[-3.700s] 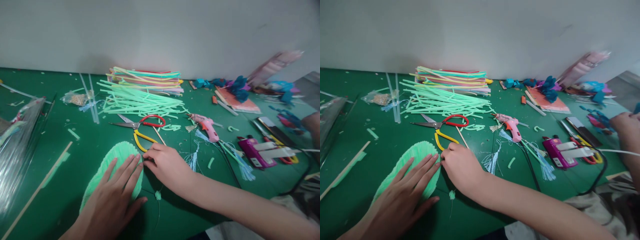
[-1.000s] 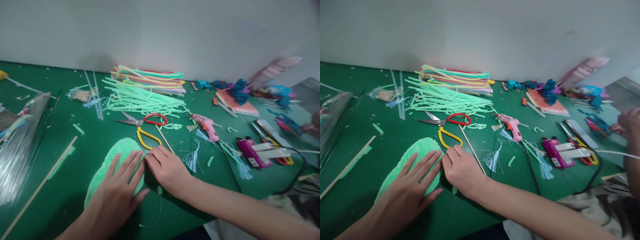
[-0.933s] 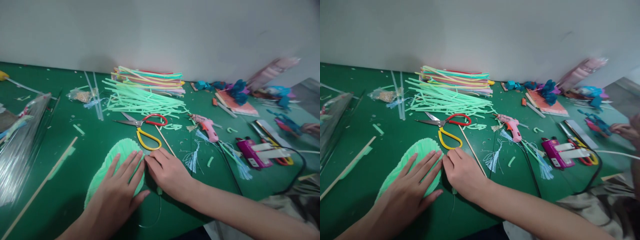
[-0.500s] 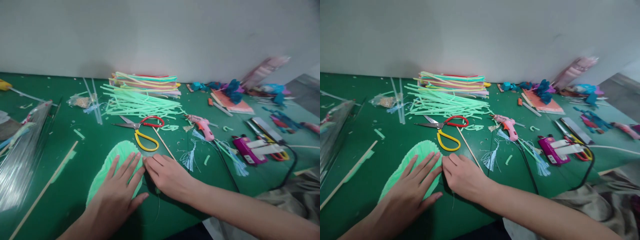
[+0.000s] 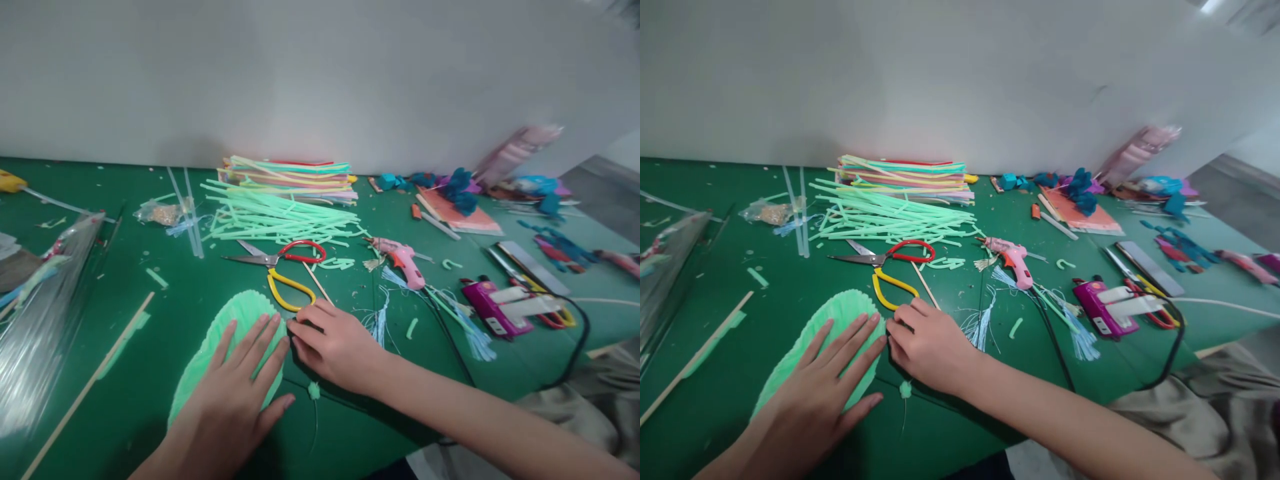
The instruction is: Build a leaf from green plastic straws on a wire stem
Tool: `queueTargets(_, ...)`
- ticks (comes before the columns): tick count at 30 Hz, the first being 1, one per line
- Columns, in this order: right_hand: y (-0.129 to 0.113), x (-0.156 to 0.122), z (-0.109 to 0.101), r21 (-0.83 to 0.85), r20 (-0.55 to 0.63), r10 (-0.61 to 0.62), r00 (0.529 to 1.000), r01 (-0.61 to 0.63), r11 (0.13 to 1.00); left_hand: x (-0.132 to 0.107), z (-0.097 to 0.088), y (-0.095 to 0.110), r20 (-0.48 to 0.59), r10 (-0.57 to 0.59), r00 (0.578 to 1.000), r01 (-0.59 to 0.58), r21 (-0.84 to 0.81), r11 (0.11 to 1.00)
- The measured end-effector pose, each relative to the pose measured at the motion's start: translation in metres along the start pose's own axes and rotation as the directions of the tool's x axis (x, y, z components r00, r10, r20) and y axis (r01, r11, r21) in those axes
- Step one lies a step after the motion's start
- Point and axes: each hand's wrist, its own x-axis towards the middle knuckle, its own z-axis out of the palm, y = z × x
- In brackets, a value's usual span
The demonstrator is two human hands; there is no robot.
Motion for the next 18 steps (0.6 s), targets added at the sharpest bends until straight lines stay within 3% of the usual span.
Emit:
queueTargets(4,0.001,0.000,0.002,-0.080,0.030,-0.069,0.997,0.071,0.994,-0.002,-0.001,-0.001,0.059,0.020,0.998,-0.019,-0.012,1.000)
queueTargets(13,0.003,-0.005,0.001,-0.015,-0.063,-0.013,0.998,0.012,1.000,0.000,-0.007,-0.011,0.076,0.089,0.993,-0.087,-0.030,0.996)
queueTargets(18,0.005,-0.009,0.007,-0.086,-0.041,-0.055,0.998,0.051,0.995,0.000,-0.012,-0.022,0.103,0.020,0.994,-0.010,-0.090,0.996)
